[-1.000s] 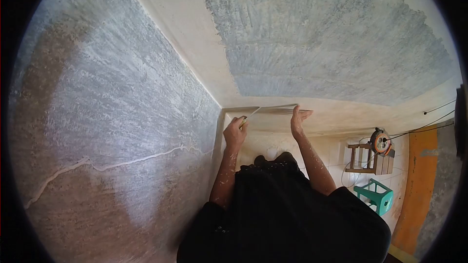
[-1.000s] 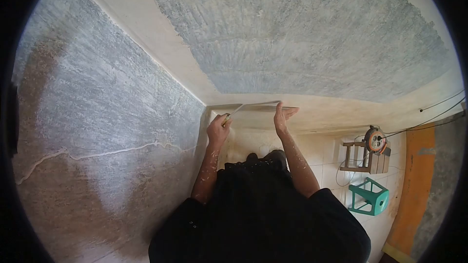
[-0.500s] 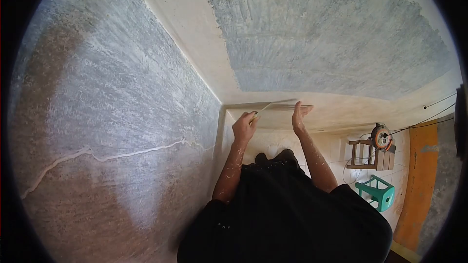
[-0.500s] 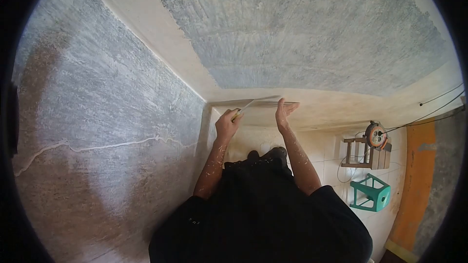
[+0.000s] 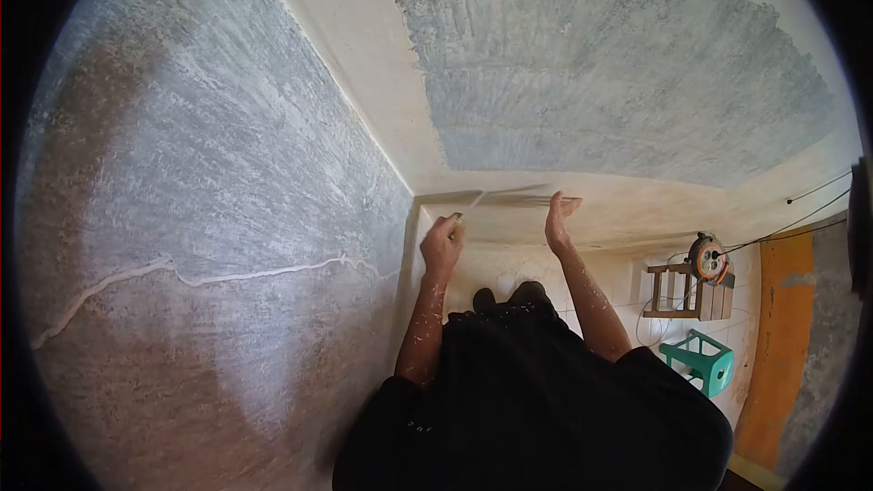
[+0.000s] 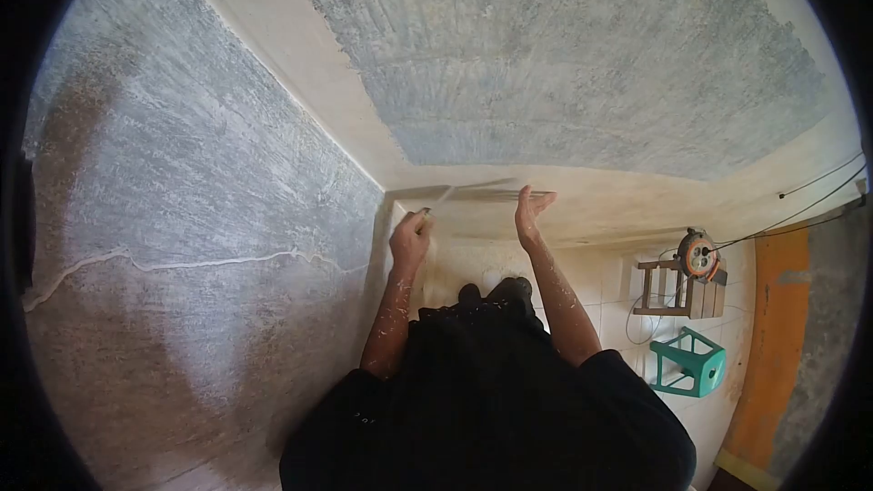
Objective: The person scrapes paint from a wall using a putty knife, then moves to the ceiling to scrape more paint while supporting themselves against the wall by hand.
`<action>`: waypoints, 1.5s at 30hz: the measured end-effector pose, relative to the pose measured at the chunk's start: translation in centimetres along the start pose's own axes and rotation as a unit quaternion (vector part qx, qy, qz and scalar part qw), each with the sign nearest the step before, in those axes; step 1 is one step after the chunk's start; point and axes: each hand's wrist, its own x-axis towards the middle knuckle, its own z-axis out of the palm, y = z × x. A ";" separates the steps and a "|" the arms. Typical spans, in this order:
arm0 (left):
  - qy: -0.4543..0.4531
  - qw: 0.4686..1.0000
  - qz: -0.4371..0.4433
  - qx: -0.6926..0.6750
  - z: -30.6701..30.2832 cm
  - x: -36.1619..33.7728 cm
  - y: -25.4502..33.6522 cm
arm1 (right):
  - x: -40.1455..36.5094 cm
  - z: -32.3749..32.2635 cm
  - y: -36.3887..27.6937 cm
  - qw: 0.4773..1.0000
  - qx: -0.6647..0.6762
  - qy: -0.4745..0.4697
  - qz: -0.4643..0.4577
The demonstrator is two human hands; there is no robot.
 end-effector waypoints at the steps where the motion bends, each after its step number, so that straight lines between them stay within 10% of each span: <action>1: 0.026 0.999 0.007 -0.017 -0.5 0.2 -0.7 | -0.3 -0.1 0.0 1.000 0.001 0.006 -0.002; 26: -0.009 1.000 -0.002 0.018 -1.4 0.9 -1.5 | -0.8 -3.4 -0.1 0.996 0.078 -0.029 -0.019; 33: -0.007 1.000 -0.015 0.010 -0.5 0.7 0.8 | -0.1 -3.9 -2.3 0.983 0.078 0.154 -0.068; 45: 0.011 1.000 -0.018 -0.001 -0.8 0.8 0.2 | -0.5 -2.9 -4.4 0.983 -0.010 0.184 -0.017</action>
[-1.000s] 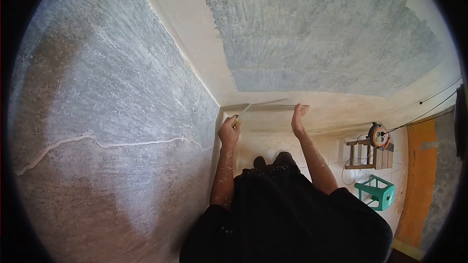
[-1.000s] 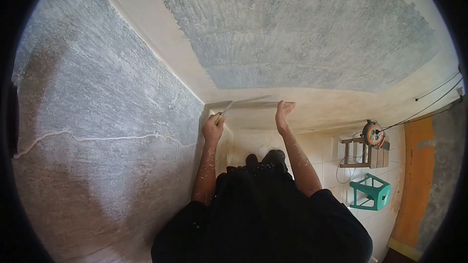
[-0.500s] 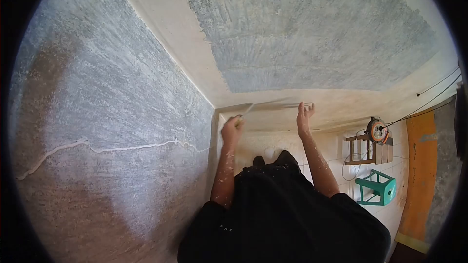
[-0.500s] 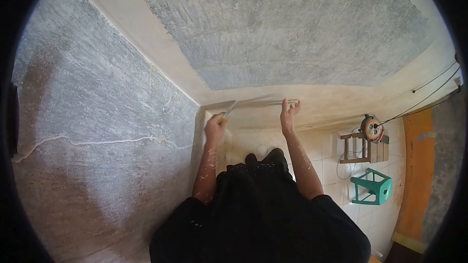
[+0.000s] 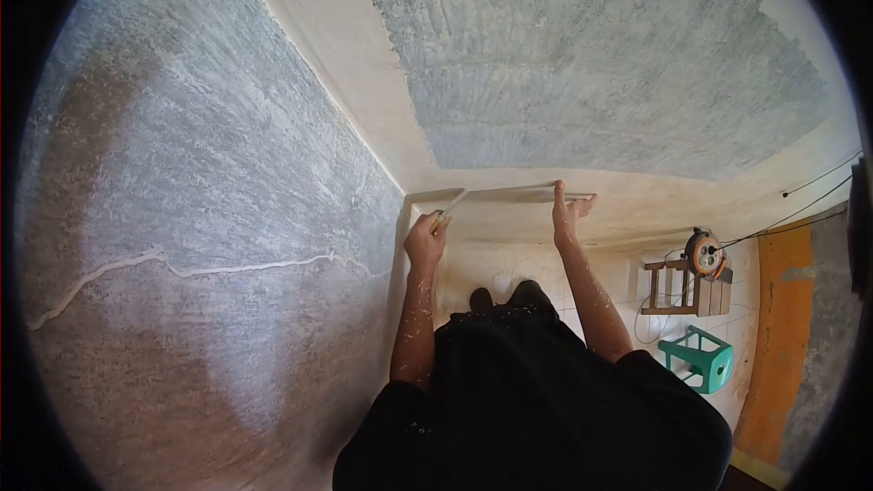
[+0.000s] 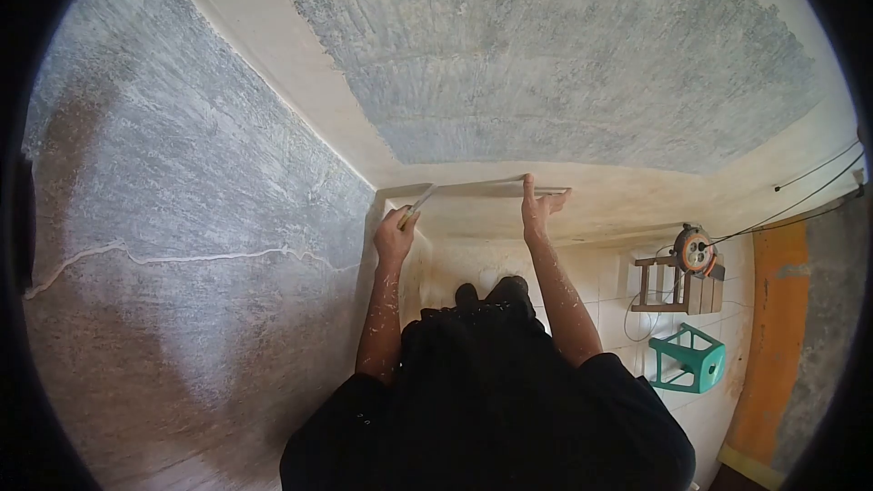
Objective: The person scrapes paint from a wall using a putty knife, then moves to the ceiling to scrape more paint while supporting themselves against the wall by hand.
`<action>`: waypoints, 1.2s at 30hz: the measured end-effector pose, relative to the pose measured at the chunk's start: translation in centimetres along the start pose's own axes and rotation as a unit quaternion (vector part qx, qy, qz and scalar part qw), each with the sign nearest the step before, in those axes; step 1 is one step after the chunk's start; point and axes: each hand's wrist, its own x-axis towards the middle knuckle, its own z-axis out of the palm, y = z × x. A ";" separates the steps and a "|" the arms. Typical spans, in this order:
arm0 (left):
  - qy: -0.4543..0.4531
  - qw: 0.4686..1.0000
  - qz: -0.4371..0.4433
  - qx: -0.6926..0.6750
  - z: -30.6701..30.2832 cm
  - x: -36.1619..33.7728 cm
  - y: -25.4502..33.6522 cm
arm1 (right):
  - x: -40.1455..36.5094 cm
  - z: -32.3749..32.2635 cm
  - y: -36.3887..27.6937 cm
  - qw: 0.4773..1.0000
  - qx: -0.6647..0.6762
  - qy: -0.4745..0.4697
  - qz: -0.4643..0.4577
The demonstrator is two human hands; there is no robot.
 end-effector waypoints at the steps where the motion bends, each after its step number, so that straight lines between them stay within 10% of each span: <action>1: 0.008 1.000 0.024 0.012 0.7 0.0 0.8 | 0.0 0.2 0.3 1.000 0.005 0.007 -0.005; 36: 0.017 0.999 0.042 0.011 0.7 -0.3 0.3 | 1.4 -0.6 0.6 0.999 -0.024 -0.041 0.025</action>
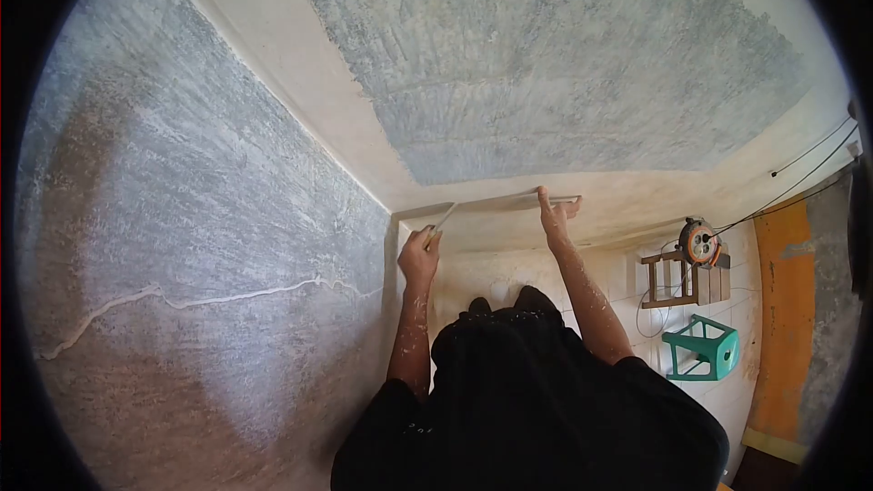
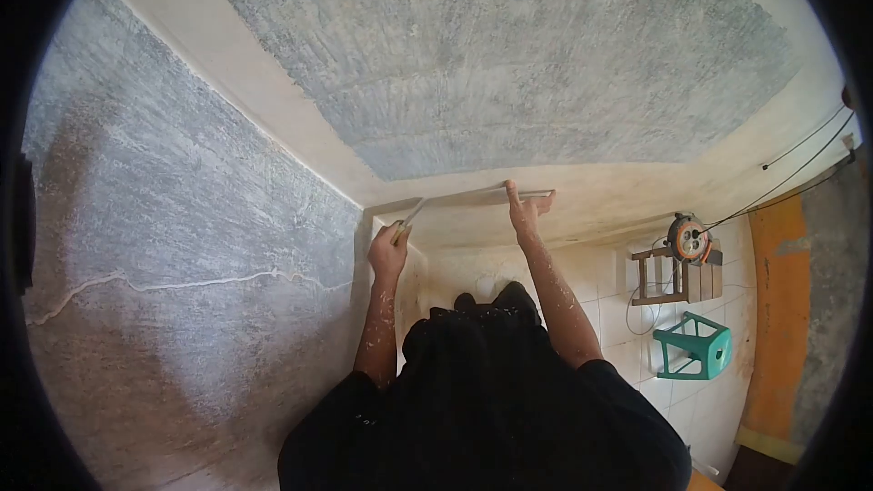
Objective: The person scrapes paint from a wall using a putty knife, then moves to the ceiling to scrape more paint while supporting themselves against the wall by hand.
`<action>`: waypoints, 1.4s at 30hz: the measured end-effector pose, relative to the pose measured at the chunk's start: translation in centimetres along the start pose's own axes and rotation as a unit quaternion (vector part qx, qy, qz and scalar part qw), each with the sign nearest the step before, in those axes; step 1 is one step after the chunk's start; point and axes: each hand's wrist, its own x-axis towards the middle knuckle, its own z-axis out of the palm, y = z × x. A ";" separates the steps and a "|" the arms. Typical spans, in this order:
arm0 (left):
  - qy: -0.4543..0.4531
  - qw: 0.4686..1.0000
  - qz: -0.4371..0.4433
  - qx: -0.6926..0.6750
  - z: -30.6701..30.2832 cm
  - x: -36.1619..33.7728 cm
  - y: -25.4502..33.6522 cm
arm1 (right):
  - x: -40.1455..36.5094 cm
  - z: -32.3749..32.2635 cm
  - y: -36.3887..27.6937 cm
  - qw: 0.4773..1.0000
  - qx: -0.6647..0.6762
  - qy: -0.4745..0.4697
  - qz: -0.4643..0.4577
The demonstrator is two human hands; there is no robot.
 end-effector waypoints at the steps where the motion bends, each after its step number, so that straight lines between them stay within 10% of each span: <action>1: -0.004 1.000 -0.002 0.003 0.3 -0.4 0.4 | -0.3 0.1 0.3 1.000 -0.005 -0.002 0.001; 42: -0.051 0.999 -0.012 0.001 -2.2 0.0 -1.6 | -1.1 1.6 0.8 0.998 0.011 0.046 -0.035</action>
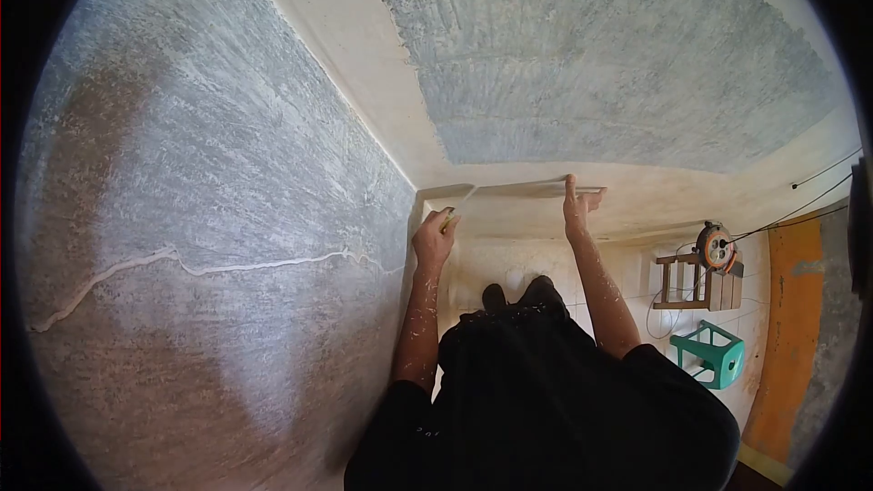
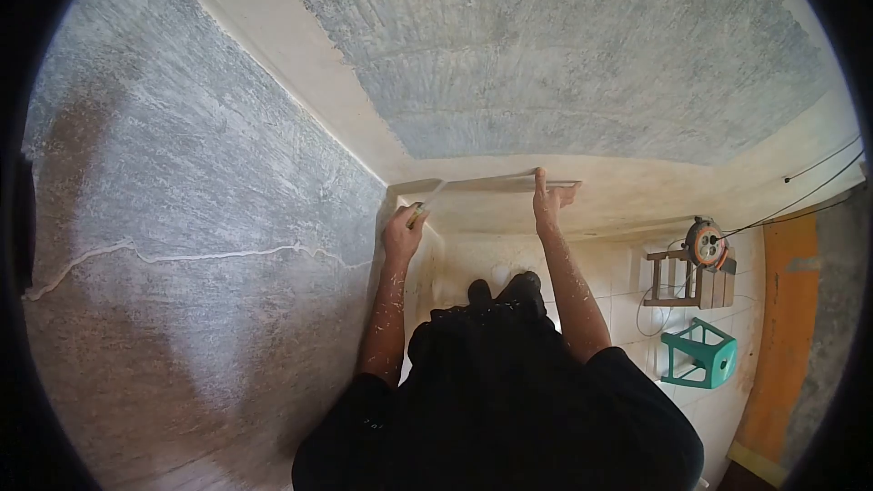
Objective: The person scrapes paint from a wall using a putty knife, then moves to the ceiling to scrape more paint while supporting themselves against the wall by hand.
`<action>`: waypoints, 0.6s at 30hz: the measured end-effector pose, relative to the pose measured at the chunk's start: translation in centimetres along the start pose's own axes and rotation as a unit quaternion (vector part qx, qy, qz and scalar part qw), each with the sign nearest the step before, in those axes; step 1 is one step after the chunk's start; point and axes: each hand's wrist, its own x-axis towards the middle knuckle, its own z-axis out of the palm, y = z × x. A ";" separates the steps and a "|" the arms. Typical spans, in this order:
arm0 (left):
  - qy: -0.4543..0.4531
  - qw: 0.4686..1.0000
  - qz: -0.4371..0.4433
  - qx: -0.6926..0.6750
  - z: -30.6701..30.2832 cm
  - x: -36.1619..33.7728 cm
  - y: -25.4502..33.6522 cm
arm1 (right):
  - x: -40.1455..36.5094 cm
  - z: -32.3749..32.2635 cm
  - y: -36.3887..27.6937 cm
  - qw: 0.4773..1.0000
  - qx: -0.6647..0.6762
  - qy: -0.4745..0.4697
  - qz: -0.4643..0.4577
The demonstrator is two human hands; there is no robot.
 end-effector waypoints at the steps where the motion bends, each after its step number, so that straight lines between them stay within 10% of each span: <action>1: 0.007 1.000 -0.007 -0.009 0.1 0.0 -0.3 | 0.3 0.0 -0.3 1.000 0.000 0.006 0.001; 18: 0.015 0.999 0.035 0.031 3.0 0.4 3.8 | 0.7 -0.5 0.9 0.997 -0.005 -0.070 0.034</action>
